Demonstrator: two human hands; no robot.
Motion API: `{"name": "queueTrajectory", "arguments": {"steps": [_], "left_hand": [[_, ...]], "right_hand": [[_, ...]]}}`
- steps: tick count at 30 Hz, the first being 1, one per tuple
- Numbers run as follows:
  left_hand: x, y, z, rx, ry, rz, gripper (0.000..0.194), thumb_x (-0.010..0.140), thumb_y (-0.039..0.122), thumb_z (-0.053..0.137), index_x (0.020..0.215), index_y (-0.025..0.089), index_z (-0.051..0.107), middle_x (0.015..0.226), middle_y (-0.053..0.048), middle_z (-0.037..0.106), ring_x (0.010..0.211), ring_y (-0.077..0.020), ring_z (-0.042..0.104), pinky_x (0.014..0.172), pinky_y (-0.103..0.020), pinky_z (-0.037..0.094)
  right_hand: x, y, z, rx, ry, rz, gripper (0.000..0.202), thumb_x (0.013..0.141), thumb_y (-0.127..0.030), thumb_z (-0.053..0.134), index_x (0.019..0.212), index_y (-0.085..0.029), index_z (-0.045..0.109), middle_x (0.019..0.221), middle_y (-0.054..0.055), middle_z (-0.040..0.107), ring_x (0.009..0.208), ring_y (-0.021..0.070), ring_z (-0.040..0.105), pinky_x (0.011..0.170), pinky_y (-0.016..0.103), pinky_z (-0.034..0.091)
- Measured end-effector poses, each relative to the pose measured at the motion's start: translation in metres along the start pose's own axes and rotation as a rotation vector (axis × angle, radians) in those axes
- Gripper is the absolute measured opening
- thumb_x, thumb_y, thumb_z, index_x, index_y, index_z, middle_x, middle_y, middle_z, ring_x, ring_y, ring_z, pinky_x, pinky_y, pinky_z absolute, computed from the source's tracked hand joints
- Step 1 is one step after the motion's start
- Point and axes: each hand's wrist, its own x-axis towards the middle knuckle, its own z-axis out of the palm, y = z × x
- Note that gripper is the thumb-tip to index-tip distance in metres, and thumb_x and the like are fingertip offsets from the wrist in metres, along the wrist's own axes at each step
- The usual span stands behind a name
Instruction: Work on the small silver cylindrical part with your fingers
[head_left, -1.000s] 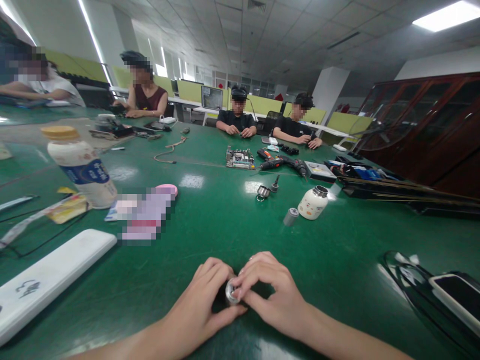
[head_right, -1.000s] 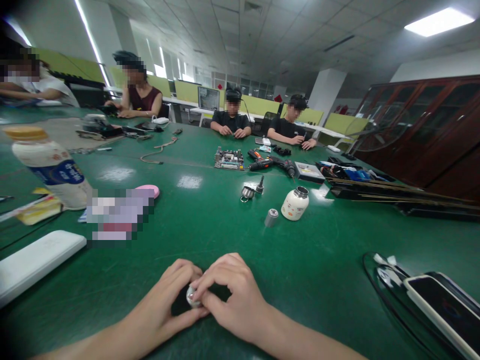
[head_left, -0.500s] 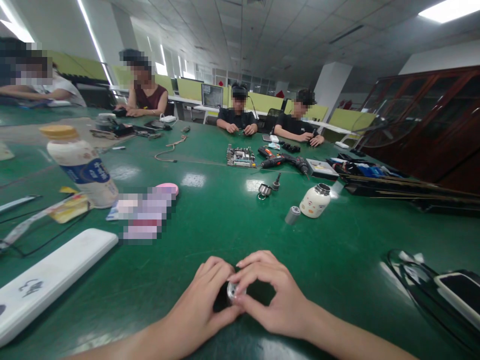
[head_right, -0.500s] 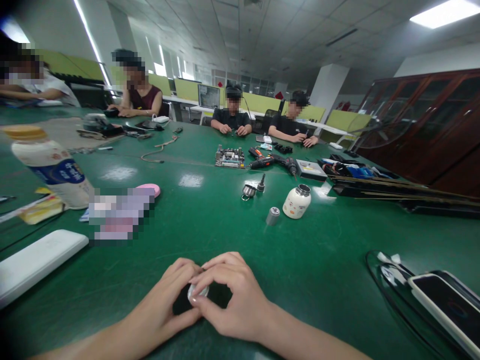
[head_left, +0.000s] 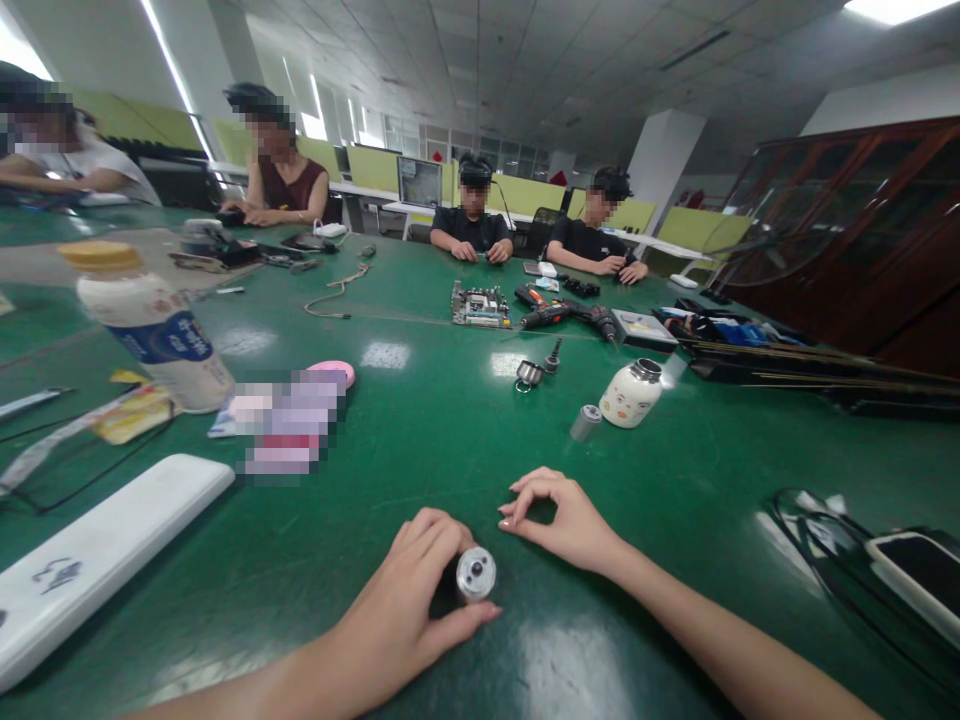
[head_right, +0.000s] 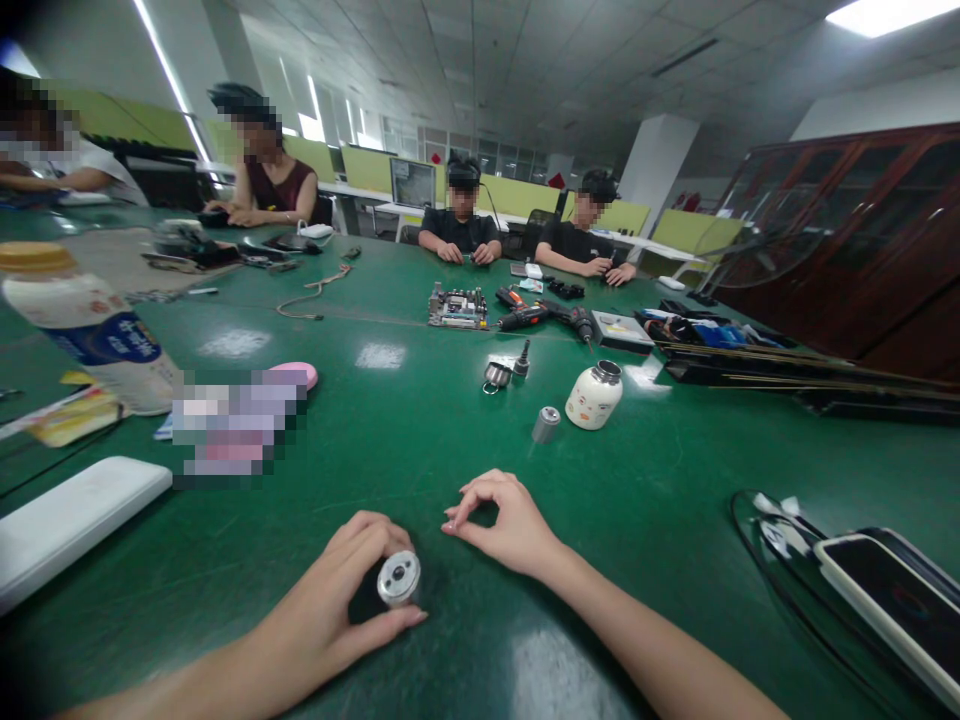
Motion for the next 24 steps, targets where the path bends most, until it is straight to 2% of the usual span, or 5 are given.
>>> {"name": "queueTrajectory", "arguments": {"steps": [3, 7, 12, 18, 24], "left_hand": [[0.000, 0.000, -0.001, -0.001, -0.004, -0.015, 0.024, 0.087, 0.037, 0.068, 0.093, 0.021, 0.052, 0.100, -0.005, 0.059, 0.096, -0.0233, 0.052, 0.083, -0.036, 0.045], [0.000, 0.001, -0.001, -0.008, -0.008, -0.016, 0.024, 0.087, 0.037, 0.068, 0.093, 0.020, 0.052, 0.100, -0.005, 0.059, 0.096, -0.0234, 0.052, 0.082, -0.036, 0.045], [0.000, -0.001, 0.000, -0.003, 0.000, 0.029, 0.019, 0.089, 0.034, 0.066, 0.098, 0.021, 0.054, 0.099, -0.004, 0.059, 0.096, -0.0228, 0.052, 0.082, -0.036, 0.044], [0.002, -0.002, 0.001, 0.017, 0.008, 0.026, 0.020, 0.089, 0.035, 0.066, 0.097, 0.021, 0.054, 0.099, -0.005, 0.058, 0.095, -0.0235, 0.051, 0.080, -0.036, 0.043], [-0.001, -0.001, 0.001, 0.008, 0.003, 0.037, 0.018, 0.090, 0.033, 0.065, 0.094, 0.021, 0.052, 0.098, -0.003, 0.057, 0.094, -0.0225, 0.051, 0.080, -0.035, 0.043]], "right_hand": [[-0.001, 0.003, 0.002, 0.046, -0.007, 0.013, 0.019, 0.076, -0.027, 0.080, 0.064, -0.020, 0.067, 0.072, 0.006, 0.075, 0.093, 0.0241, 0.071, 0.084, 0.041, 0.052], [-0.007, -0.023, 0.007, 0.190, 0.104, -0.033, 0.025, 0.077, -0.026, 0.079, 0.060, -0.021, 0.062, 0.076, 0.005, 0.076, 0.090, 0.0219, 0.071, 0.084, 0.040, 0.052], [-0.019, -0.055, 0.014, 0.192, 0.006, -0.167, 0.021, 0.079, -0.016, 0.077, 0.063, -0.023, 0.064, 0.080, 0.001, 0.078, 0.087, 0.0189, 0.069, 0.083, 0.036, 0.051], [-0.023, -0.055, 0.020, 0.167, 0.005, -0.161, 0.020, 0.079, -0.013, 0.075, 0.065, -0.022, 0.065, 0.080, 0.001, 0.078, 0.084, 0.0179, 0.069, 0.079, 0.033, 0.051], [-0.022, -0.056, 0.023, 0.056, 0.068, -0.267, 0.017, 0.079, -0.018, 0.077, 0.068, -0.022, 0.064, 0.070, -0.002, 0.071, 0.072, 0.0152, 0.065, 0.073, 0.031, 0.046]]}}
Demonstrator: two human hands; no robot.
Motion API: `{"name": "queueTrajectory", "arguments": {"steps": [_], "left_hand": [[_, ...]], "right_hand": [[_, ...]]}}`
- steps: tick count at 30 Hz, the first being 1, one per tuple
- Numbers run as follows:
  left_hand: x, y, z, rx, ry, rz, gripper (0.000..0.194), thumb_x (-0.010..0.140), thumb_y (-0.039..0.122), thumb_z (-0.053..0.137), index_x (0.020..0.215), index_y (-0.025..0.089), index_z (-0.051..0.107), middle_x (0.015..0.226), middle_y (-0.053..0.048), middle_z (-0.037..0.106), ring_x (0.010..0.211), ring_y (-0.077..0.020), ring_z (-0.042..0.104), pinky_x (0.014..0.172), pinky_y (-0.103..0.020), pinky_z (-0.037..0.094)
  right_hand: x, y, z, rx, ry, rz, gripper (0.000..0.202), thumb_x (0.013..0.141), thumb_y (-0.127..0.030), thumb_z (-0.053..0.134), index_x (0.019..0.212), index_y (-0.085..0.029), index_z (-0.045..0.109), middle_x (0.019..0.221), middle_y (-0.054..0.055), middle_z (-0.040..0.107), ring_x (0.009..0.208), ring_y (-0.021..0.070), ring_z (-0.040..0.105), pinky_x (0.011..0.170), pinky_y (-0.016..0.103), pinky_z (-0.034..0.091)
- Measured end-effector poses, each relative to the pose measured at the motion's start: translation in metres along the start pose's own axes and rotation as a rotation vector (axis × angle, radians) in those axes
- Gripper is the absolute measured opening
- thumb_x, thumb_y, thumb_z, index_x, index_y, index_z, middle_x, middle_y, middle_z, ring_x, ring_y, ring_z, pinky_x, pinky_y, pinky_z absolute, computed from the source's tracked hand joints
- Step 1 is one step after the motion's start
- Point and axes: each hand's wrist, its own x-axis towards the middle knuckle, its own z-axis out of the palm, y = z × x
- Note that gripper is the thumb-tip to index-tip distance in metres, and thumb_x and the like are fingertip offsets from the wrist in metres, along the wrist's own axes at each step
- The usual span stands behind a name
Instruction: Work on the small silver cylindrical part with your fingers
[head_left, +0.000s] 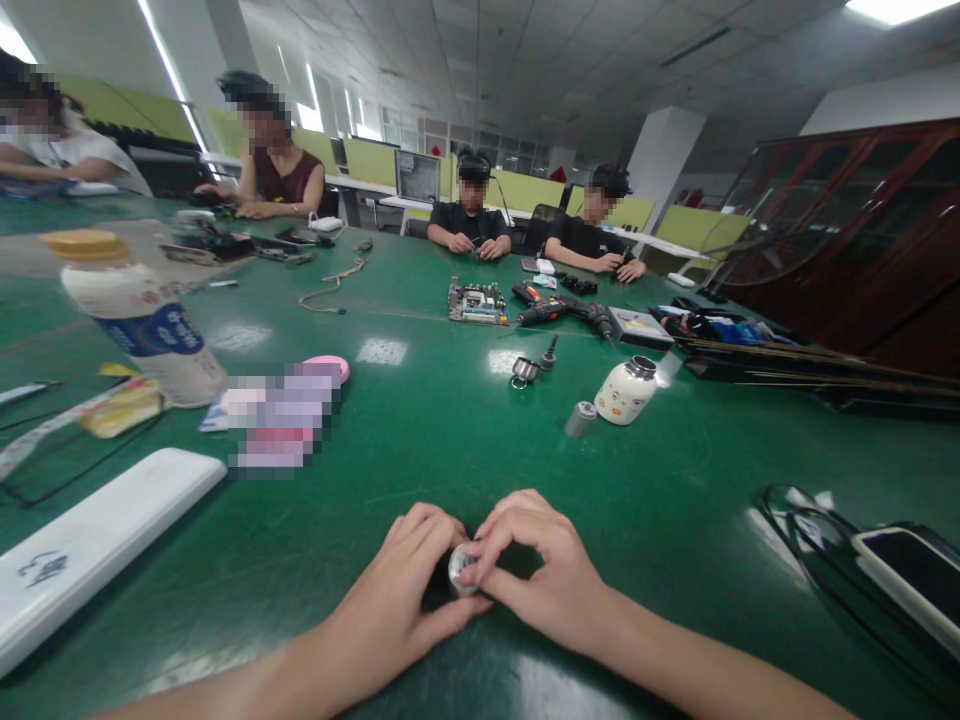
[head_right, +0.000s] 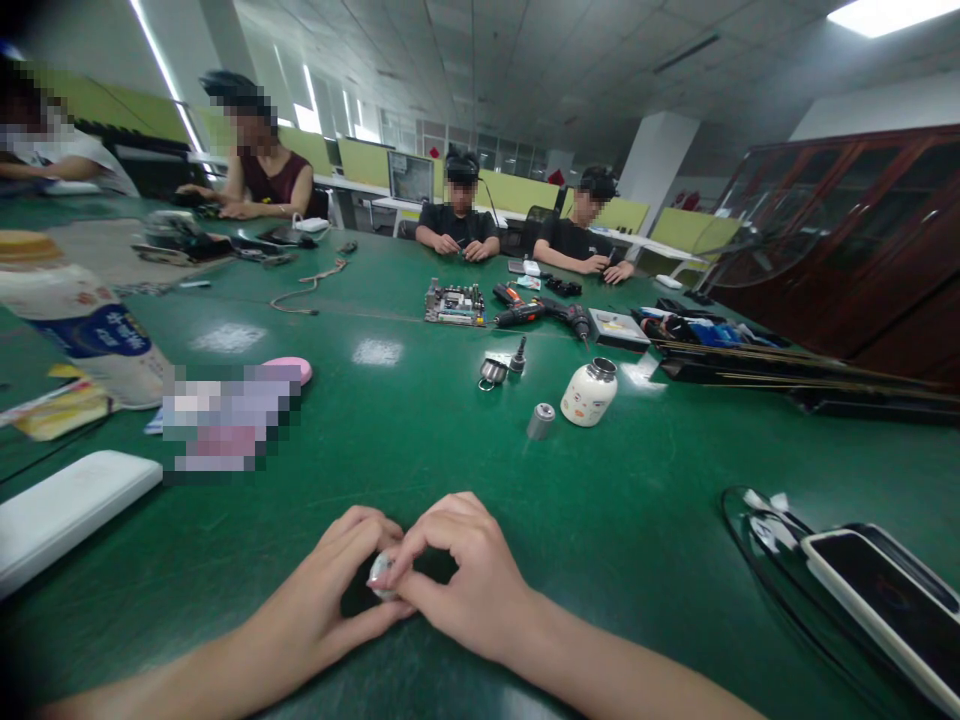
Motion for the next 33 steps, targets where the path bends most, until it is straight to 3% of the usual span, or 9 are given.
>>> {"name": "queueTrajectory", "arguments": {"steps": [3, 5, 10, 14, 19, 22, 28, 30, 33], "left_hand": [[0.000, 0.000, -0.001, -0.005, -0.005, 0.007, 0.017, 0.091, 0.033, 0.063, 0.097, 0.021, 0.052, 0.098, -0.003, 0.057, 0.095, -0.0216, 0.051, 0.082, -0.035, 0.043], [0.000, 0.001, -0.001, -0.009, -0.001, 0.012, 0.017, 0.091, 0.031, 0.063, 0.097, 0.021, 0.051, 0.099, -0.003, 0.057, 0.095, -0.0217, 0.050, 0.082, -0.035, 0.043], [0.002, 0.002, -0.001, -0.016, 0.001, 0.023, 0.014, 0.090, 0.025, 0.062, 0.092, 0.020, 0.050, 0.093, -0.002, 0.055, 0.091, -0.0213, 0.050, 0.078, -0.034, 0.043], [0.001, 0.001, 0.000, -0.006, 0.009, 0.024, 0.015, 0.090, 0.026, 0.064, 0.090, 0.020, 0.050, 0.092, -0.002, 0.055, 0.091, -0.0210, 0.050, 0.079, -0.033, 0.043], [0.001, 0.002, -0.002, 0.000, -0.007, -0.010, 0.023, 0.089, 0.037, 0.066, 0.096, 0.020, 0.053, 0.098, -0.004, 0.058, 0.095, -0.0225, 0.051, 0.083, -0.036, 0.044], [0.001, 0.004, -0.004, 0.004, -0.017, -0.032, 0.024, 0.088, 0.038, 0.067, 0.094, 0.019, 0.053, 0.099, -0.005, 0.059, 0.095, -0.0229, 0.051, 0.083, -0.037, 0.044], [0.002, 0.006, -0.005, 0.009, -0.031, -0.052, 0.025, 0.088, 0.039, 0.067, 0.093, 0.019, 0.052, 0.100, -0.005, 0.059, 0.095, -0.0231, 0.051, 0.084, -0.037, 0.044], [0.002, 0.005, -0.005, 0.012, -0.031, -0.050, 0.024, 0.088, 0.039, 0.067, 0.093, 0.020, 0.052, 0.100, -0.005, 0.059, 0.095, -0.0230, 0.051, 0.084, -0.037, 0.044], [0.002, 0.004, -0.004, 0.013, -0.022, -0.037, 0.024, 0.088, 0.039, 0.067, 0.093, 0.020, 0.053, 0.099, -0.005, 0.059, 0.095, -0.0228, 0.051, 0.084, -0.036, 0.044]], "right_hand": [[0.001, -0.004, -0.003, -0.069, 0.079, 0.020, 0.022, 0.075, -0.022, 0.080, 0.069, -0.021, 0.059, 0.064, -0.003, 0.064, 0.067, 0.0150, 0.060, 0.068, 0.030, 0.044], [0.001, -0.007, -0.005, -0.075, 0.082, 0.033, 0.020, 0.074, -0.019, 0.079, 0.075, -0.021, 0.059, 0.071, -0.001, 0.067, 0.072, 0.0161, 0.061, 0.071, 0.032, 0.045], [0.000, -0.005, -0.004, -0.020, -0.081, -0.025, 0.017, 0.078, -0.013, 0.073, 0.088, -0.023, 0.063, 0.094, 0.001, 0.075, 0.090, 0.0174, 0.068, 0.086, 0.035, 0.047], [-0.001, -0.002, -0.001, 0.006, -0.075, -0.029, 0.012, 0.083, -0.014, 0.071, 0.080, -0.025, 0.066, 0.086, 0.000, 0.077, 0.092, 0.0184, 0.068, 0.088, 0.036, 0.048], [0.007, -0.002, -0.013, 0.015, 0.056, -0.004, 0.026, 0.083, -0.011, 0.071, 0.064, -0.023, 0.057, 0.084, -0.001, 0.079, 0.097, 0.0200, 0.066, 0.087, 0.038, 0.049], [0.012, 0.015, -0.023, -0.035, 0.101, 0.103, 0.026, 0.082, -0.017, 0.072, 0.063, -0.023, 0.055, 0.083, 0.002, 0.079, 0.100, 0.0231, 0.066, 0.089, 0.043, 0.047], [0.009, 0.060, -0.025, -0.137, -0.040, 0.251, 0.027, 0.078, -0.017, 0.076, 0.057, -0.023, 0.059, 0.078, 0.004, 0.078, 0.104, 0.0269, 0.068, 0.097, 0.049, 0.042], [0.009, 0.055, -0.024, -0.092, -0.005, 0.264, 0.027, 0.078, -0.020, 0.076, 0.058, -0.023, 0.059, 0.079, 0.004, 0.079, 0.104, 0.0264, 0.069, 0.100, 0.050, 0.040], [0.010, 0.031, -0.021, 0.013, 0.055, 0.223, 0.029, 0.080, -0.022, 0.076, 0.059, -0.023, 0.057, 0.082, 0.003, 0.079, 0.101, 0.0239, 0.069, 0.100, 0.048, 0.040]]}}
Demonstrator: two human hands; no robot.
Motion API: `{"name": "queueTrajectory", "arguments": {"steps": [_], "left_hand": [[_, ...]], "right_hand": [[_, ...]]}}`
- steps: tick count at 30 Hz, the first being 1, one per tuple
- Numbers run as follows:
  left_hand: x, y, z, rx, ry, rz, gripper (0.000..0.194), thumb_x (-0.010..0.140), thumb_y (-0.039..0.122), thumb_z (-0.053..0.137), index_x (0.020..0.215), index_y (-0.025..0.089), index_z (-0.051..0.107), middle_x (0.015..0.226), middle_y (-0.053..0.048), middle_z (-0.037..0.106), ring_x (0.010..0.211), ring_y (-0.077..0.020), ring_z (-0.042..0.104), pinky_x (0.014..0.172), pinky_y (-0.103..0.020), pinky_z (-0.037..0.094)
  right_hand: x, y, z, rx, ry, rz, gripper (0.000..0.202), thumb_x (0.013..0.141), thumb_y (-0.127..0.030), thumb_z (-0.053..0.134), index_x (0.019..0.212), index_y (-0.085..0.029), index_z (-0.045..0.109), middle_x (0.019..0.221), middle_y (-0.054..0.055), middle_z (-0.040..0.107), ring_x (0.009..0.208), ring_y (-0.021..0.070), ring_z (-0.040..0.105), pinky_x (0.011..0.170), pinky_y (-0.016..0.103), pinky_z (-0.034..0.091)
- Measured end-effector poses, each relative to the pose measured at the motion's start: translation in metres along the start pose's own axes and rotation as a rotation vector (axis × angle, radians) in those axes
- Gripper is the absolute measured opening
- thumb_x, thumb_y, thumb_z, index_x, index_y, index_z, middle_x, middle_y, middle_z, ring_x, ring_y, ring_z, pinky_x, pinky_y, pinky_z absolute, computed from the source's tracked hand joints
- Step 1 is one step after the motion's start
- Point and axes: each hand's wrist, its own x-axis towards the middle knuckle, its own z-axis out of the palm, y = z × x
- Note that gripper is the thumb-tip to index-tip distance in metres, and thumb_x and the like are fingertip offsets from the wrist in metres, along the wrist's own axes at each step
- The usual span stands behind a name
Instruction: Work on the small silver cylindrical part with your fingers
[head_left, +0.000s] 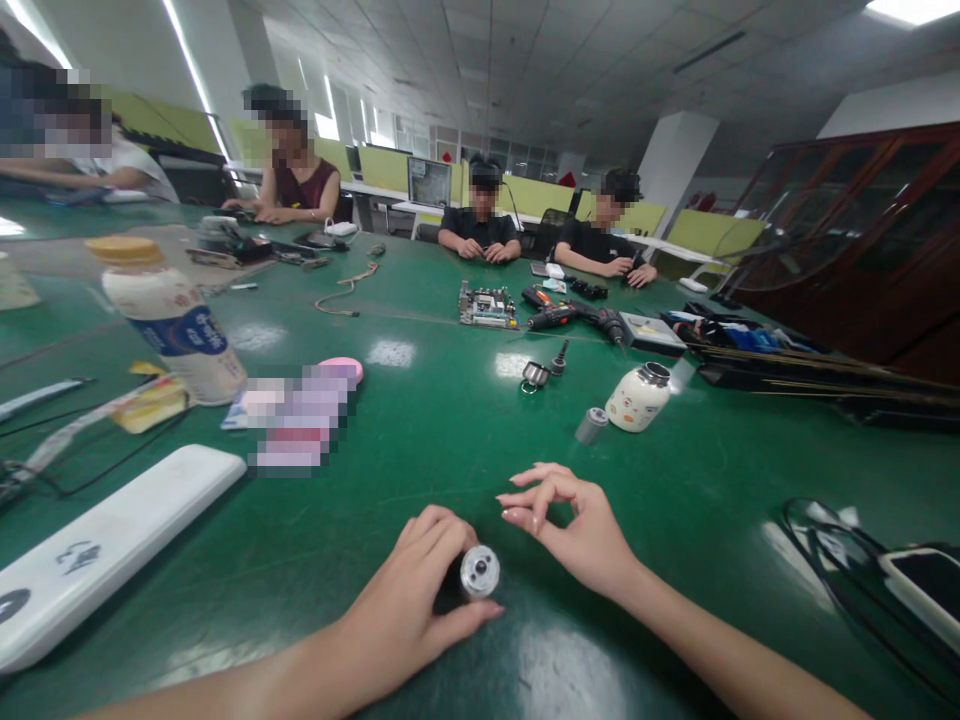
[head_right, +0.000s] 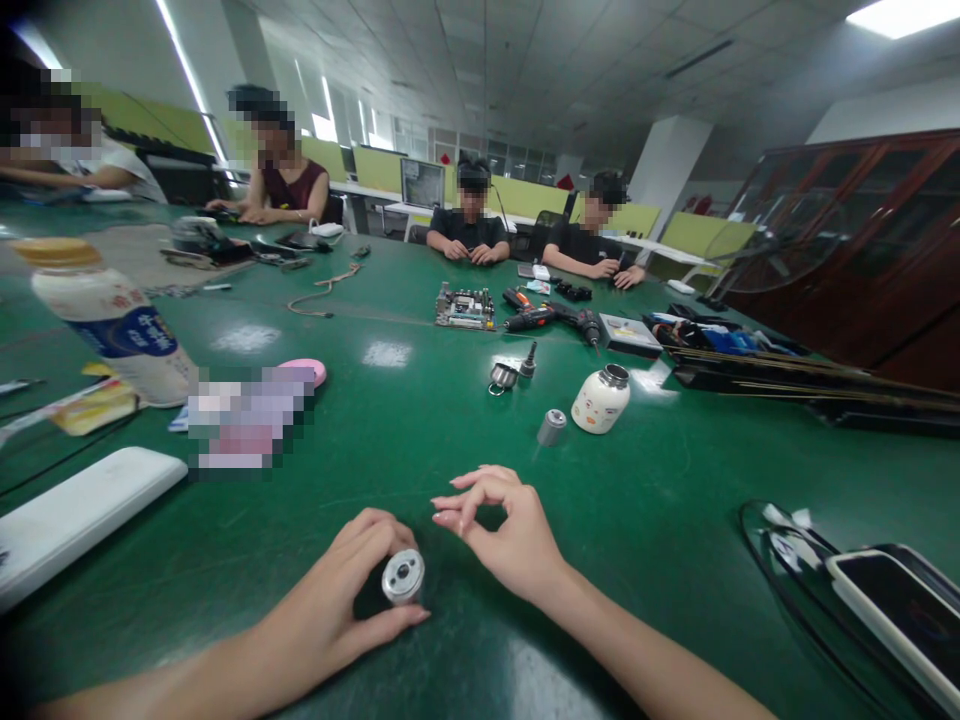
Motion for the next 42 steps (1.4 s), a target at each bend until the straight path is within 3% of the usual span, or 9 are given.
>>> {"name": "queueTrajectory", "arguments": {"steps": [3, 6, 10, 15, 18, 21, 26, 37, 42], "left_hand": [[-0.001, -0.002, 0.002, -0.002, 0.013, 0.013, 0.023, 0.088, 0.038, 0.067, 0.095, 0.020, 0.055, 0.098, -0.005, 0.059, 0.094, -0.0228, 0.051, 0.081, -0.035, 0.044], [0.000, -0.002, 0.003, -0.001, 0.025, 0.017, 0.020, 0.087, 0.035, 0.069, 0.094, 0.020, 0.056, 0.096, -0.004, 0.059, 0.094, -0.0225, 0.051, 0.081, -0.034, 0.044], [0.000, -0.001, 0.002, -0.014, 0.034, 0.027, 0.017, 0.087, 0.032, 0.068, 0.092, 0.020, 0.056, 0.094, -0.003, 0.058, 0.093, -0.0217, 0.050, 0.081, -0.033, 0.044], [-0.001, 0.000, 0.001, -0.016, 0.021, 0.024, 0.019, 0.088, 0.032, 0.067, 0.092, 0.019, 0.053, 0.096, -0.003, 0.059, 0.094, -0.0217, 0.050, 0.082, -0.034, 0.043], [-0.001, 0.001, 0.000, -0.004, 0.010, 0.005, 0.021, 0.088, 0.033, 0.068, 0.093, 0.019, 0.053, 0.097, -0.004, 0.058, 0.094, -0.0222, 0.050, 0.082, -0.035, 0.043], [0.001, 0.003, 0.000, -0.011, 0.004, 0.008, 0.019, 0.088, 0.031, 0.066, 0.091, 0.019, 0.052, 0.096, -0.004, 0.059, 0.094, -0.0222, 0.050, 0.081, -0.035, 0.043], [0.002, 0.003, -0.001, -0.020, 0.027, 0.023, 0.014, 0.089, 0.025, 0.064, 0.093, 0.019, 0.053, 0.094, -0.004, 0.058, 0.090, -0.0217, 0.050, 0.079, -0.034, 0.043], [0.000, 0.000, 0.003, -0.050, 0.029, 0.010, 0.012, 0.088, 0.024, 0.063, 0.095, 0.021, 0.054, 0.097, -0.005, 0.060, 0.092, -0.0227, 0.051, 0.080, -0.035, 0.045], [0.001, -0.021, 0.018, -0.054, 0.085, 0.079, 0.014, 0.083, 0.025, 0.063, 0.095, 0.022, 0.055, 0.094, -0.004, 0.061, 0.089, -0.0222, 0.051, 0.078, -0.032, 0.045]], "right_hand": [[-0.008, -0.024, 0.006, 0.037, -0.064, -0.086, 0.029, 0.080, -0.019, 0.076, 0.059, -0.023, 0.057, 0.085, 0.000, 0.080, 0.100, 0.0212, 0.068, 0.101, 0.045, 0.040], [-0.014, -0.032, 0.012, 0.024, -0.126, -0.127, 0.027, 0.079, -0.012, 0.076, 0.061, -0.023, 0.059, 0.085, -0.002, 0.079, 0.100, 0.0199, 0.068, 0.102, 0.045, 0.039], [-0.016, -0.029, 0.018, -0.014, -0.139, -0.140, 0.026, 0.079, -0.010, 0.074, 0.061, -0.023, 0.061, 0.085, -0.001, 0.078, 0.099, 0.0206, 0.067, 0.101, 0.045, 0.040], [-0.016, -0.024, 0.017, -0.050, 0.017, -0.170, 0.021, 0.074, -0.021, 0.079, 0.071, -0.023, 0.059, 0.068, -0.002, 0.069, 0.079, 0.0200, 0.067, 0.092, 0.042, 0.044], [-0.019, -0.023, 0.015, -0.025, 0.060, -0.145, 0.018, 0.078, -0.022, 0.074, 0.086, -0.023, 0.057, 0.070, -0.001, 0.066, 0.078, 0.0196, 0.064, 0.082, 0.037, 0.048], [-0.022, -0.021, 0.015, -0.018, 0.004, -0.152, 0.019, 0.080, -0.020, 0.070, 0.093, -0.022, 0.058, 0.086, 0.003, 0.068, 0.085, 0.0201, 0.064, 0.079, 0.035, 0.049], [-0.024, -0.018, 0.019, -0.025, -0.116, -0.224, 0.029, 0.077, -0.017, 0.071, 0.103, -0.023, 0.060, 0.102, 0.005, 0.072, 0.095, 0.0207, 0.066, 0.088, 0.037, 0.048], [-0.024, -0.011, 0.028, -0.028, -0.134, -0.227, 0.017, 0.082, -0.025, 0.067, 0.099, -0.023, 0.065, 0.101, 0.006, 0.074, 0.095, 0.0196, 0.069, 0.087, 0.034, 0.048], [-0.021, 0.001, 0.026, -0.103, -0.159, -0.371, 0.019, 0.086, -0.033, 0.064, 0.102, -0.024, 0.064, 0.101, 0.004, 0.075, 0.092, 0.0191, 0.070, 0.083, 0.032, 0.050]]}}
